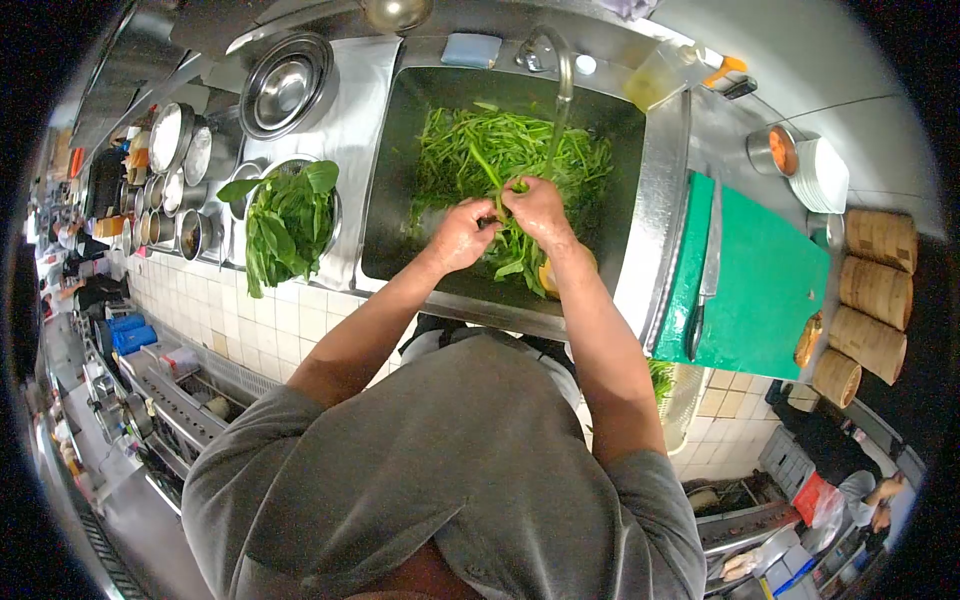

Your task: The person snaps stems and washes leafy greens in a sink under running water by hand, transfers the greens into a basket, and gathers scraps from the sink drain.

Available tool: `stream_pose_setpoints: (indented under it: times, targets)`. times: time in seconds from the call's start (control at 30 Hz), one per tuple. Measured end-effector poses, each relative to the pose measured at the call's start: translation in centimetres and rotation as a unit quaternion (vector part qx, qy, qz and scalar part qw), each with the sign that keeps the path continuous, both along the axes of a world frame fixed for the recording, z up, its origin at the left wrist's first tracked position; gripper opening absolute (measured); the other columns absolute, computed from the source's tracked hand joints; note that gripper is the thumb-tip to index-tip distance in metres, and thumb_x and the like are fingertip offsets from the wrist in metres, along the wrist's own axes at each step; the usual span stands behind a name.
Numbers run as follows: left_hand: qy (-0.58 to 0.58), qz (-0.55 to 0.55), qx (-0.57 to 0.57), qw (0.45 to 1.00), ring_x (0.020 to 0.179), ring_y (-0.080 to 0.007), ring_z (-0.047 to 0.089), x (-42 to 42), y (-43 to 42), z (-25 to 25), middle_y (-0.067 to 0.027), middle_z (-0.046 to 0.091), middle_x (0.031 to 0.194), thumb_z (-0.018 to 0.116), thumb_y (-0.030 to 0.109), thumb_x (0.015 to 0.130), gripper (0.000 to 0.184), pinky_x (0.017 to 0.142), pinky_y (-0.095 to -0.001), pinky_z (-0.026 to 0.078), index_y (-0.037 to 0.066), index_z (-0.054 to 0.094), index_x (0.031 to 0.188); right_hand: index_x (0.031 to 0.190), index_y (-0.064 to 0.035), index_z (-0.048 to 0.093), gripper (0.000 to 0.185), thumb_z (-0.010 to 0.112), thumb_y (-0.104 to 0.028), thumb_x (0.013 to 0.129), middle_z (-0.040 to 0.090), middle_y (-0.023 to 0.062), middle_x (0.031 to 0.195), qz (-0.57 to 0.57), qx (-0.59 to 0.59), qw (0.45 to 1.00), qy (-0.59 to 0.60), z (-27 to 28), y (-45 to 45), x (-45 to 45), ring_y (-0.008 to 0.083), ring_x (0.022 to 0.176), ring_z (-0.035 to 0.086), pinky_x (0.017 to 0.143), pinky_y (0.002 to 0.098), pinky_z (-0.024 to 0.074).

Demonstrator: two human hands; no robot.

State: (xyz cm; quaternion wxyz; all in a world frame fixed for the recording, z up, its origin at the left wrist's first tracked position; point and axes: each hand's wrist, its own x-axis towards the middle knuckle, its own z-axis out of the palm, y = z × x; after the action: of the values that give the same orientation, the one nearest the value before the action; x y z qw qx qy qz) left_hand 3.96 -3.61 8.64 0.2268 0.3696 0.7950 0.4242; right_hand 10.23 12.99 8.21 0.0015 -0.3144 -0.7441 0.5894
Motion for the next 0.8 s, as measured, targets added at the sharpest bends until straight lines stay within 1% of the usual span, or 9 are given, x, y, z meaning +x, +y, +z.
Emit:
stream_pose_setpoints:
  times: [0.13, 0.23, 0.37, 0.53, 0.6, 0.63, 0.67, 0.73, 0.8]
  targets:
    - [-0.224, 0.16, 0.058, 0.96, 0.09, -0.0143, 0.065, -2.6, 0.6, -0.5, -0.0069, 0.073, 0.103, 0.071, 0.016, 0.088, 0.024, 0.081, -0.0283, 0.052, -0.001, 0.071, 0.105, 0.109, -0.0023, 0.069, 0.03, 0.068, -0.017, 0.083, 0.067, 0.0091, 0.074, 0.01, -0.042, 0.999, -0.006, 0.8, 1.5, 1.1, 0.0155, 0.067, 0.06, 0.066, 0.0315, 0.0489]
    - [-0.219, 0.122, 0.044, 0.967, 0.091, -0.0112, 0.064, -3.6, 2.4, 1.8, -0.0077, 0.072, 0.105, 0.072, 0.021, 0.09, 0.028, 0.081, -0.0265, 0.051, -0.003, 0.071, 0.105, 0.113, -0.0011, 0.067, 0.033, 0.065, -0.018, 0.085, 0.07, 0.018, 0.1, 0.09, 0.033, 0.995, 0.025, 4.1, 1.7, 1.7, 0.0246, 0.09, 0.067, 0.083, 0.0355, 0.0506]
    - [-0.228, 0.048, 0.038, 0.972, 0.089, -0.0132, 0.064, -2.6, 5.3, 1.3, -0.0079, 0.071, 0.101, 0.072, 0.022, 0.09, 0.028, 0.079, -0.0272, 0.051, -0.002, 0.07, 0.105, 0.103, 0.0008, 0.069, 0.032, 0.065, -0.027, 0.088, 0.069, 0.0237, 0.098, 0.106, 0.193, 0.975, -0.02, 5.1, 2.1, 2.8, 0.0397, 0.091, 0.067, 0.08, 0.0435, 0.0512]
    - [-0.34, 0.037, 0.01, 0.94, 0.083, -0.0158, 0.063, 1.2, 5.6, -2.9, -0.0049, 0.068, 0.091, 0.069, 0.019, 0.093, 0.015, 0.074, -0.033, 0.052, 0.006, 0.067, 0.1, 0.099, 0.0003, 0.07, 0.024, 0.063, -0.022, 0.092, 0.07, 0.0186, 0.087, 0.018, 0.175, 0.984, -0.02, 1.4, 1.4, 6.8, 0.031, 0.079, 0.067, 0.073, 0.04, 0.0502]
    - [-0.691, 0.17, 0.287, 0.641, 0.081, -0.0187, 0.063, 2.3, 5.0, -5.4, -0.0043, 0.066, 0.085, 0.069, 0.016, 0.092, 0.006, 0.071, -0.0367, 0.052, 0.01, 0.066, 0.093, 0.099, -0.0001, 0.07, 0.021, 0.062, -0.019, 0.093, 0.07, 0.0167, 0.084, -0.039, 0.105, 0.994, 0.013, -0.2, 1.6, 8.0, 0.0276, 0.076, 0.066, 0.071, 0.0384, 0.0496]
    - [-0.701, 0.214, 0.295, 0.613, 0.08, -0.0209, 0.063, 1.7, 4.4, -6.7, -0.004, 0.065, 0.084, 0.07, 0.014, 0.091, 0.007, 0.07, -0.0385, 0.052, 0.012, 0.064, 0.089, 0.1, -0.0006, 0.07, 0.019, 0.062, -0.017, 0.094, 0.069, 0.015, 0.083, -0.138, 0.053, 0.989, -0.003, -0.7, 1.8, 8.6, 0.025, 0.076, 0.064, 0.072, 0.0372, 0.049]
    - [-0.691, 0.273, 0.255, 0.619, 0.08, -0.0213, 0.062, 0.6, 3.3, -8.1, -0.0058, 0.065, 0.086, 0.072, 0.013, 0.09, 0.01, 0.071, -0.039, 0.052, 0.01, 0.063, 0.092, 0.1, -0.0012, 0.07, 0.017, 0.063, -0.015, 0.095, 0.068, 0.0133, 0.081, -0.235, 0.002, 0.972, -0.018, -1.3, 2.1, 9.2, 0.0224, 0.075, 0.062, 0.072, 0.0359, 0.0484]
    - [-0.576, 0.402, 0.137, 0.698, 0.076, -0.0212, 0.059, -2.4, 0.5, -10.3, -0.0079, 0.06, 0.08, 0.072, 0.01, 0.089, 0.017, 0.071, -0.0391, 0.052, 0.003, 0.058, 0.096, 0.102, -0.0021, 0.069, 0.016, 0.065, -0.016, 0.094, 0.068, 0.0122, 0.085, -0.19, 0.087, 0.977, -0.033, -1.8, 3.0, 10.4, 0.0217, 0.076, 0.061, 0.074, 0.0348, 0.0482]
    - [-0.575, 0.404, 0.007, 0.711, 0.076, -0.0194, 0.057, -7.1, -4.5, -20.1, -0.0051, 0.059, 0.083, 0.066, 0.013, 0.091, 0.01, 0.068, -0.0372, 0.052, 0.007, 0.062, 0.098, 0.103, -0.0027, 0.069, 0.017, 0.066, -0.017, 0.094, 0.068, 0.0132, 0.088, -0.142, 0.136, 0.981, -0.011, 0.2, 2.8, 11.2, 0.0211, 0.078, 0.061, 0.075, 0.0344, 0.048]
